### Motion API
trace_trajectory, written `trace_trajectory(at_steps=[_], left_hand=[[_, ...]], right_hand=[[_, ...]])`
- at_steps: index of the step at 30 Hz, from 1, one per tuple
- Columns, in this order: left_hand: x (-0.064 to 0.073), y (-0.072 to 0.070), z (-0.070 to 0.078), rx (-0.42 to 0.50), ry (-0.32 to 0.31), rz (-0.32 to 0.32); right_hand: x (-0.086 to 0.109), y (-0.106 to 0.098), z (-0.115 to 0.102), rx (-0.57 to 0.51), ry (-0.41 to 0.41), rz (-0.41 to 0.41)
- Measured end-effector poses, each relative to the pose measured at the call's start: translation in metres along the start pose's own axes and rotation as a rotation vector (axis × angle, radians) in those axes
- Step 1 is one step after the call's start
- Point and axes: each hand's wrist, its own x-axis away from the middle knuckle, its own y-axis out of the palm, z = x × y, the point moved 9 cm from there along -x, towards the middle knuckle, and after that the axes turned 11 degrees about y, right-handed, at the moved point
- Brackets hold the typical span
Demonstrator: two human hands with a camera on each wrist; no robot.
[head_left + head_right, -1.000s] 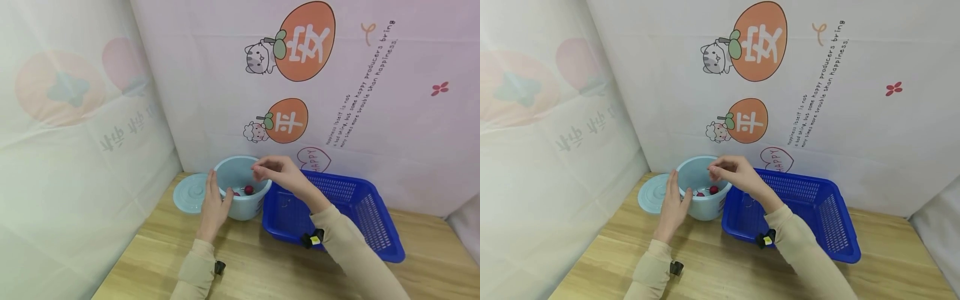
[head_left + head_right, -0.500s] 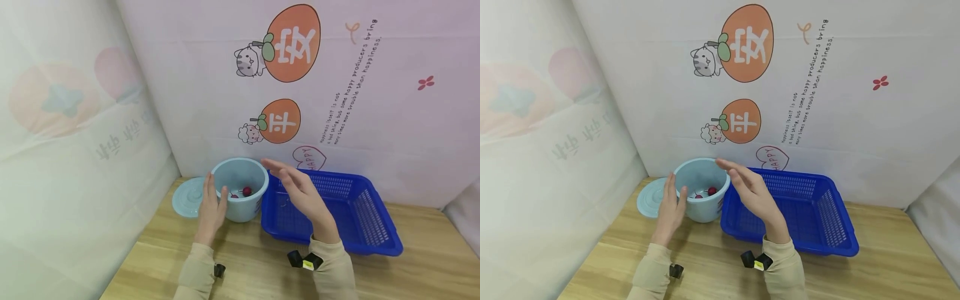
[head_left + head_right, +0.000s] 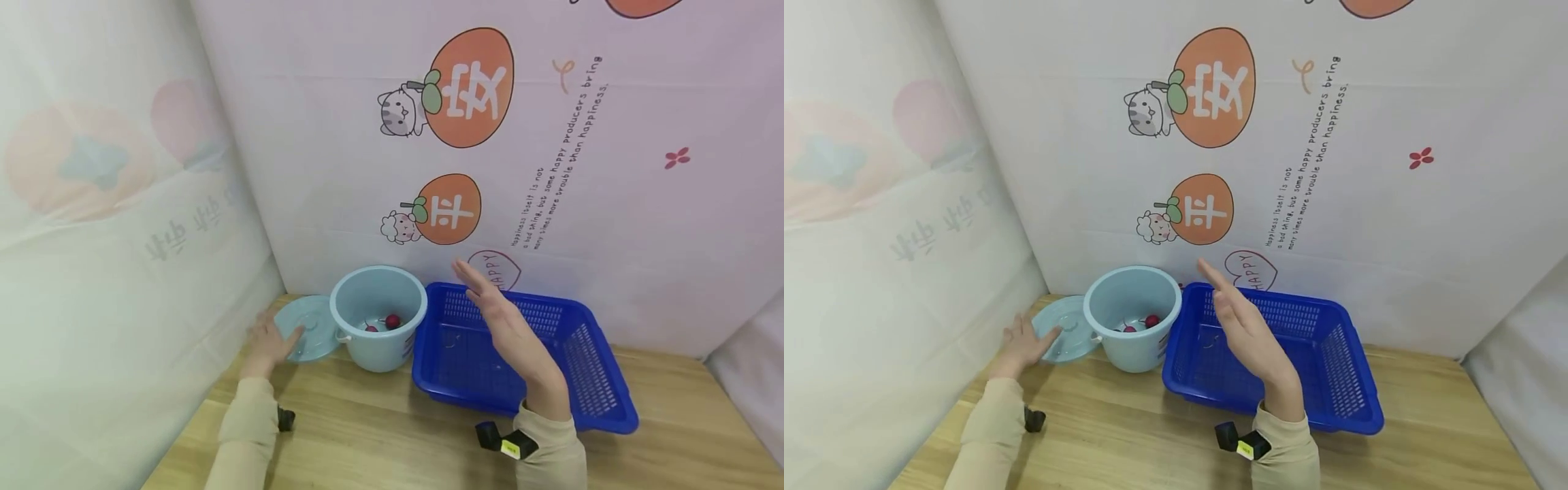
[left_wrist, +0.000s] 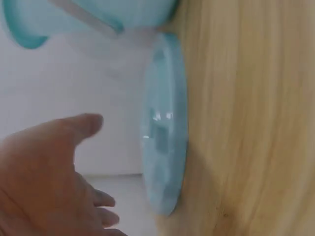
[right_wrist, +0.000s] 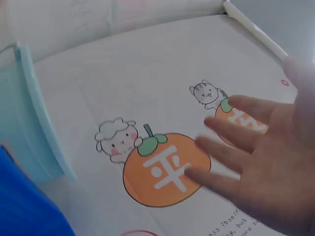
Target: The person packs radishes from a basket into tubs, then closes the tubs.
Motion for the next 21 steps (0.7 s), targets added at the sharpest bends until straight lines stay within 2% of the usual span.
trace_trajectory(at_steps=[1, 4, 6, 8, 10, 13, 17, 21], left_hand=[[-0.005, 0.006, -0.008, -0.013, -0.015, -0.054], [-0.021, 0.018, -0.021, -0.038, -0.014, -0.115], [-0.026, 0.022, -0.022, -0.034, -0.041, -0.137], [-0.027, 0.023, -0.022, -0.033, -0.080, -0.149], [-0.028, 0.025, -0.024, -0.044, -0.107, -0.164], [-0.033, 0.031, -0.033, -0.069, -0.120, -0.176], [-0.049, 0.041, -0.048, -0.056, -0.117, -0.174], [-0.058, 0.046, -0.049, -0.029, -0.122, -0.192]], right_hand=[[0.000, 0.002, 0.004, 0.054, 0.026, 0.014], [-0.002, 0.009, 0.019, 0.232, 0.137, 0.027], [-0.005, 0.019, 0.032, 0.321, 0.220, -0.016], [-0.008, 0.030, 0.040, 0.366, 0.277, -0.075], [-0.009, 0.039, 0.046, 0.369, 0.314, -0.121], [-0.010, 0.045, 0.047, 0.336, 0.305, -0.147], [-0.011, 0.040, 0.048, 0.314, 0.287, -0.160], [-0.009, 0.032, 0.055, 0.303, 0.303, -0.178]])
